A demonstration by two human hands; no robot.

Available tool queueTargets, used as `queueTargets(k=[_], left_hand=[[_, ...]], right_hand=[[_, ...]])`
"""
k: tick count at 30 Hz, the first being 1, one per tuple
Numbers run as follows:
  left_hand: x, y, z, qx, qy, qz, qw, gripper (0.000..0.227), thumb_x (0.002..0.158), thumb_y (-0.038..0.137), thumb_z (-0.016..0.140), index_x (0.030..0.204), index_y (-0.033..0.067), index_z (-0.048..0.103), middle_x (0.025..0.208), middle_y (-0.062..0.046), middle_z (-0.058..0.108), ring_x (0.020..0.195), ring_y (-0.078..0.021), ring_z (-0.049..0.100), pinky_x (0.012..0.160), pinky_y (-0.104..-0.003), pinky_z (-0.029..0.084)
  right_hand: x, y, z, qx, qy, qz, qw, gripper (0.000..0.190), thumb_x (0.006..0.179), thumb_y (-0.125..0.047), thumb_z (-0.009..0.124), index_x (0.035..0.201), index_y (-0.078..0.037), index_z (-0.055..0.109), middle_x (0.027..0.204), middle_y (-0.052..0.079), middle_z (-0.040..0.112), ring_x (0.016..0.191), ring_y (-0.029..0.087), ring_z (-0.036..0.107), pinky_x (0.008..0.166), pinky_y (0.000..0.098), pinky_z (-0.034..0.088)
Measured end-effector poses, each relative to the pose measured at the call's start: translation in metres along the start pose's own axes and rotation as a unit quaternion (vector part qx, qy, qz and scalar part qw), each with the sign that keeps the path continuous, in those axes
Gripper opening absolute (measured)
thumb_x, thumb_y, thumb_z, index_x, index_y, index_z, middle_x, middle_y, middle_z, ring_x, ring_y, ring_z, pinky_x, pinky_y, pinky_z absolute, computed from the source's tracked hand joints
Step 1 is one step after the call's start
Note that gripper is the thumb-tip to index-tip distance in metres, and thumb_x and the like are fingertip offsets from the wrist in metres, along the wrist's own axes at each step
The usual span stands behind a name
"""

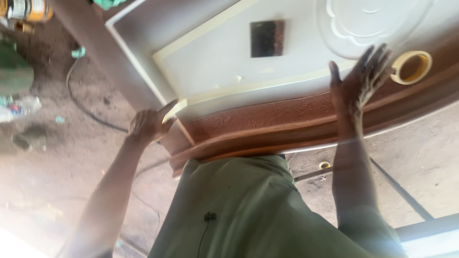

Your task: The person applies masking tape along the interior edge of a large wooden frame.

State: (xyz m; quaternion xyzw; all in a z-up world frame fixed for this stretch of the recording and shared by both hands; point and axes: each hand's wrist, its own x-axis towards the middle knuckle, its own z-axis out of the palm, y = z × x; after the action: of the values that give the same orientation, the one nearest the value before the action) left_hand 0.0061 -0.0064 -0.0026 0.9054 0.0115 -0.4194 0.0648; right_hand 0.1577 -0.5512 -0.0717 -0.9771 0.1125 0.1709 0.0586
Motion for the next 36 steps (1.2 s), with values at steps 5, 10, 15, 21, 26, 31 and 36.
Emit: queueTargets(k=[5, 10, 15, 21, 26, 31, 36], left_hand=[[0.002, -0.006, 0.010, 0.001, -0.090, -0.035, 0.995, 0.069, 0.100, 0.056, 0.057, 0.161, 0.0465, 0.027, 0.067, -0.010, 0.064, 0.059, -0.0271, 0.063, 0.057, -0.042, 0.060], [0.016, -0.023, 0.048, -0.043, 0.048, 0.052, 0.997, 0.065, 0.098, 0.051, 0.061, 0.155, 0.0319, 0.036, 0.085, -0.010, 0.065, 0.075, -0.0250, 0.062, 0.068, -0.046, 0.054], [0.028, -0.020, 0.054, -0.085, 0.058, 0.055, 0.993, 0.049, 0.099, 0.027, 0.059, 0.139, 0.0066, 0.041, 0.061, -0.001, 0.047, 0.046, -0.0173, 0.042, 0.038, -0.033, 0.041], [0.035, -0.014, 0.047, -0.158, 0.072, 0.064, 0.983, 0.060, 0.092, 0.013, 0.060, 0.142, -0.0085, 0.034, 0.059, 0.000, 0.047, 0.041, -0.0154, 0.041, 0.034, -0.031, 0.038], [0.038, -0.003, 0.029, -0.200, 0.032, 0.036, 0.979, 0.073, 0.083, 0.000, 0.061, 0.148, -0.0120, 0.030, 0.065, -0.006, 0.055, 0.046, -0.0171, 0.048, 0.034, -0.030, 0.041], [0.037, -0.001, 0.020, -0.173, 0.004, 0.022, 0.985, 0.057, 0.086, 0.002, 0.063, 0.139, -0.0081, 0.046, 0.081, -0.013, 0.063, 0.063, -0.0209, 0.059, 0.047, -0.031, 0.052], [0.025, -0.010, 0.013, -0.211, 0.002, 0.042, 0.977, 0.056, 0.086, 0.003, 0.063, 0.138, -0.0083, 0.048, 0.087, -0.014, 0.066, 0.067, -0.0219, 0.062, 0.053, -0.033, 0.056]], right_hand=[[0.014, -0.100, 0.035, 0.184, -0.074, -0.178, 0.964, 0.102, 0.092, -0.043, 0.086, 0.172, -0.019, 0.028, 0.172, 0.016, 0.036, 0.159, 0.041, 0.034, 0.130, 0.0610, 0.031], [0.064, -0.144, 0.032, 0.072, 0.028, -0.327, 0.942, 0.110, 0.070, -0.041, 0.104, 0.151, -0.001, 0.041, 0.146, 0.034, 0.038, 0.143, 0.053, 0.032, 0.111, 0.0717, 0.031], [0.058, -0.152, -0.012, 0.172, -0.127, -0.260, 0.942, 0.053, 0.091, -0.030, 0.090, 0.124, -0.002, 0.060, 0.127, 0.016, 0.065, 0.122, 0.027, 0.065, 0.110, 0.0468, 0.054], [-0.040, -0.226, 0.032, 0.429, -0.369, -0.298, 0.768, 0.030, 0.089, -0.006, 0.065, 0.119, -0.009, 0.067, 0.103, 0.006, 0.070, 0.076, 0.015, 0.071, 0.067, 0.0326, 0.065], [-0.109, -0.310, 0.082, 0.157, -0.256, -0.361, 0.883, 0.018, 0.095, -0.019, 0.076, 0.108, -0.008, 0.071, 0.093, 0.016, 0.071, 0.072, 0.026, 0.064, 0.062, 0.0421, 0.055], [-0.123, -0.341, 0.101, 0.081, -0.138, -0.472, 0.867, 0.033, 0.084, -0.029, 0.092, 0.096, -0.005, 0.073, 0.091, 0.014, 0.072, 0.074, 0.021, 0.068, 0.067, 0.0404, 0.056], [-0.132, -0.350, 0.093, 0.105, -0.197, -0.410, 0.884, 0.027, 0.087, -0.023, 0.089, 0.094, -0.004, 0.071, 0.092, 0.014, 0.071, 0.074, 0.021, 0.068, 0.067, 0.0393, 0.060]])
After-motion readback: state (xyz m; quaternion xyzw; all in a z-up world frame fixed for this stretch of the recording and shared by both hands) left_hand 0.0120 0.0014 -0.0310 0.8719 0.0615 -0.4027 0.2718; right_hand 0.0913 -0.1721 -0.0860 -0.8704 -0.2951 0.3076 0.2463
